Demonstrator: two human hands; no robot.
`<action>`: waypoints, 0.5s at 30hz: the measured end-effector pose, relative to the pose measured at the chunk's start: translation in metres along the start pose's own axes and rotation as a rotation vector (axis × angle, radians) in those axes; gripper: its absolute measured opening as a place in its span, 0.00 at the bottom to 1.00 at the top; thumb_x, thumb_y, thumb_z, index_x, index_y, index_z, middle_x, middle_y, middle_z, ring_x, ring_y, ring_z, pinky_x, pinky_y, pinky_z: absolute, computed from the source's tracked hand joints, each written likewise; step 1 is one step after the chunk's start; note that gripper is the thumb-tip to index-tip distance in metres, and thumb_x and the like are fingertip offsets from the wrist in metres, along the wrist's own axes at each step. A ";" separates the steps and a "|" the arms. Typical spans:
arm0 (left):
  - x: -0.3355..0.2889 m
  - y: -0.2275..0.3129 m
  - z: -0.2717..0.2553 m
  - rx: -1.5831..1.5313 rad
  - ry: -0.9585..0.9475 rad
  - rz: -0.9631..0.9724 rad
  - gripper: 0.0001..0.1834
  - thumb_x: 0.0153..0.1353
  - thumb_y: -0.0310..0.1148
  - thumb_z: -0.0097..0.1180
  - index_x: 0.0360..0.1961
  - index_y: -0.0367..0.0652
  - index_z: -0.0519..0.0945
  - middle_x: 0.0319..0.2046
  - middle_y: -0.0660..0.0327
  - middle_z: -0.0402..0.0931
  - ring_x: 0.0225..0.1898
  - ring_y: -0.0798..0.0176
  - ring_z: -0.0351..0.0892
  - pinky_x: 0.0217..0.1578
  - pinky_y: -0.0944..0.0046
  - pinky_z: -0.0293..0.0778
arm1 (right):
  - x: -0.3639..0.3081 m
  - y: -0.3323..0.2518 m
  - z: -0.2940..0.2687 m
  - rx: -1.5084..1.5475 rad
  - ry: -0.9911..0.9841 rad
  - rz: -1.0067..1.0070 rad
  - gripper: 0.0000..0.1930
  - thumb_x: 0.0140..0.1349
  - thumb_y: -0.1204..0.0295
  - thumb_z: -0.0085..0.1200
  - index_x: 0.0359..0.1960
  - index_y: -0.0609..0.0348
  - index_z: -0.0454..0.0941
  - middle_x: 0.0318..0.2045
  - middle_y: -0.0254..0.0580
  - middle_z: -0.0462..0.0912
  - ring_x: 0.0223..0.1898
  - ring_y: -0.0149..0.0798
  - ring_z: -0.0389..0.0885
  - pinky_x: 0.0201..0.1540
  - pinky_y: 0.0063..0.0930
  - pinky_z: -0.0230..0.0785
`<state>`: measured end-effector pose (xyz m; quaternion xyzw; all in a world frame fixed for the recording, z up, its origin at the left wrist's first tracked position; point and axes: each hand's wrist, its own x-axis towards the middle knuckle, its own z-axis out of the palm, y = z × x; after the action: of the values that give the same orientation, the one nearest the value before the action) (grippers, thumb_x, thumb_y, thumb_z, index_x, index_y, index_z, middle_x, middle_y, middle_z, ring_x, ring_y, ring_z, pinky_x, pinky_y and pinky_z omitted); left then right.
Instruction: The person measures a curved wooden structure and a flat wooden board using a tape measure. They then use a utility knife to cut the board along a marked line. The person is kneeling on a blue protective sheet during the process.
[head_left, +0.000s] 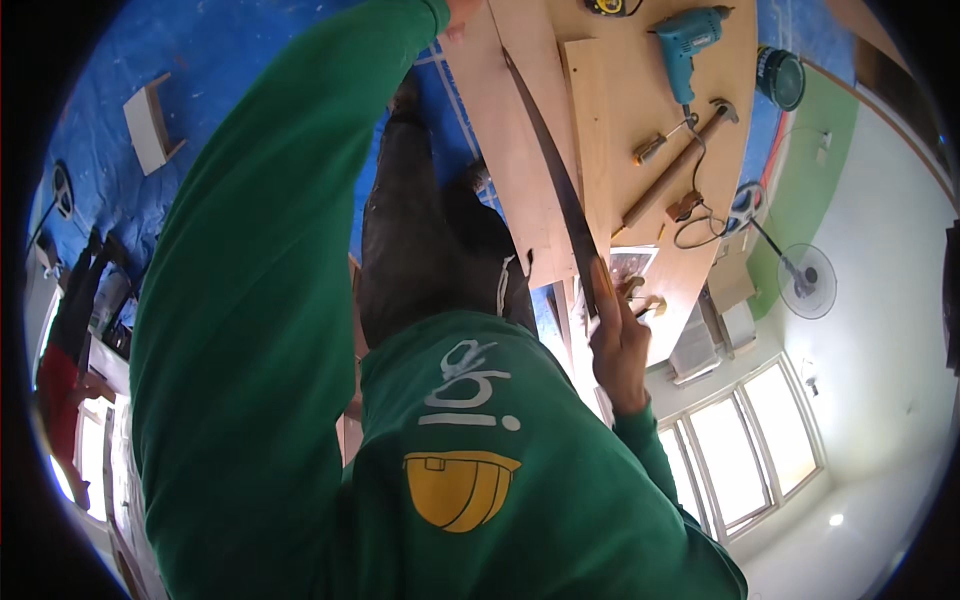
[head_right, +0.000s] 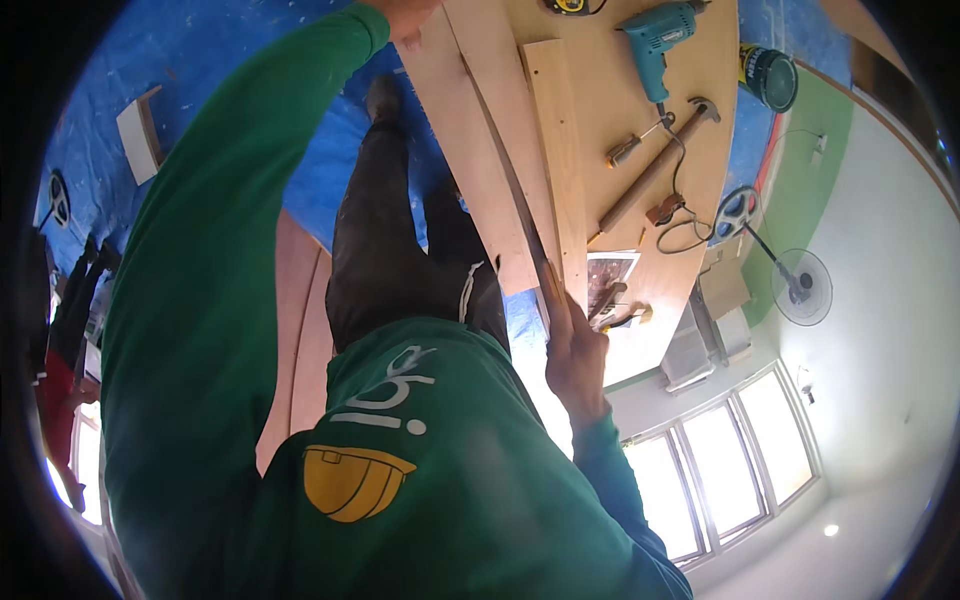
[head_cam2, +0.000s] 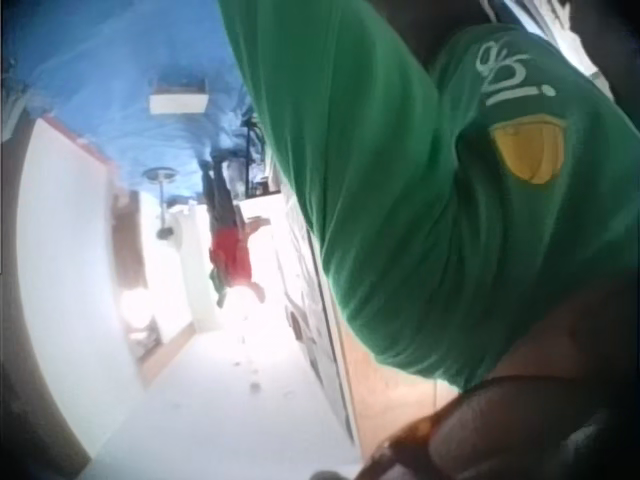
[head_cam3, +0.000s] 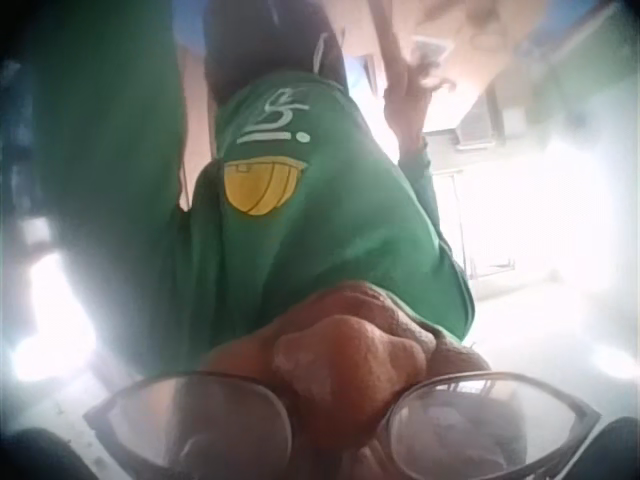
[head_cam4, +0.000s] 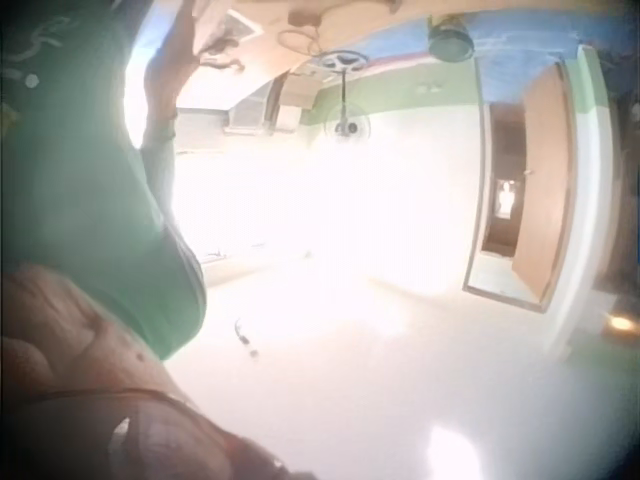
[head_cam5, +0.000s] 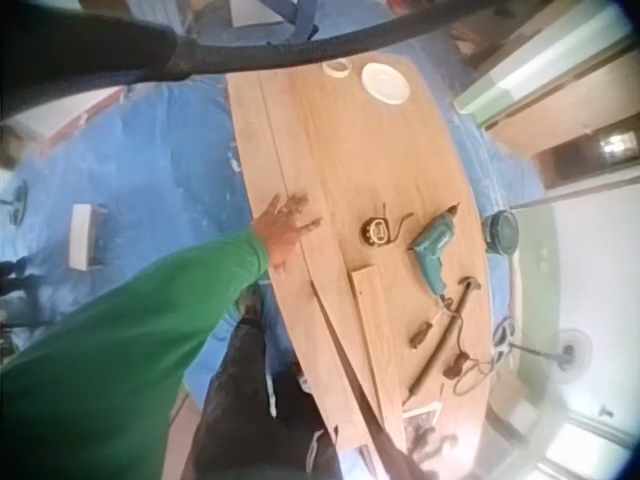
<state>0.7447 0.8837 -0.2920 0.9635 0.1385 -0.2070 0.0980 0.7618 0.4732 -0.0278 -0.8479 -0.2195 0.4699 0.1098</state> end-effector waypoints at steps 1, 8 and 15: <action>-0.005 0.004 0.001 -0.023 -0.005 0.009 0.66 0.44 0.47 0.81 0.81 0.57 0.53 0.81 0.43 0.41 0.83 0.44 0.37 0.77 0.35 0.41 | -0.009 -0.003 -0.004 0.029 -0.022 0.032 0.29 0.71 0.79 0.45 0.74 0.50 0.67 0.56 0.59 0.83 0.27 0.48 0.86 0.29 0.36 0.80; -0.005 0.008 0.007 0.025 -0.015 -0.017 0.67 0.43 0.49 0.81 0.82 0.57 0.52 0.81 0.43 0.41 0.83 0.44 0.36 0.77 0.33 0.41 | 0.287 -0.030 0.095 -0.172 0.292 -0.507 0.20 0.77 0.59 0.41 0.49 0.64 0.78 0.36 0.62 0.85 0.34 0.69 0.83 0.38 0.57 0.76; -0.006 -0.005 -0.014 0.013 -0.077 -0.065 0.69 0.42 0.49 0.82 0.82 0.60 0.50 0.81 0.44 0.41 0.83 0.45 0.34 0.76 0.29 0.41 | 0.155 0.007 0.061 -0.110 0.220 -0.349 0.17 0.78 0.61 0.44 0.50 0.60 0.81 0.32 0.63 0.85 0.31 0.70 0.81 0.32 0.57 0.76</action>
<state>0.7426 0.8902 -0.2778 0.9505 0.1647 -0.2477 0.0900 0.7837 0.5396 -0.1797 -0.8479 -0.3751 0.3359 0.1663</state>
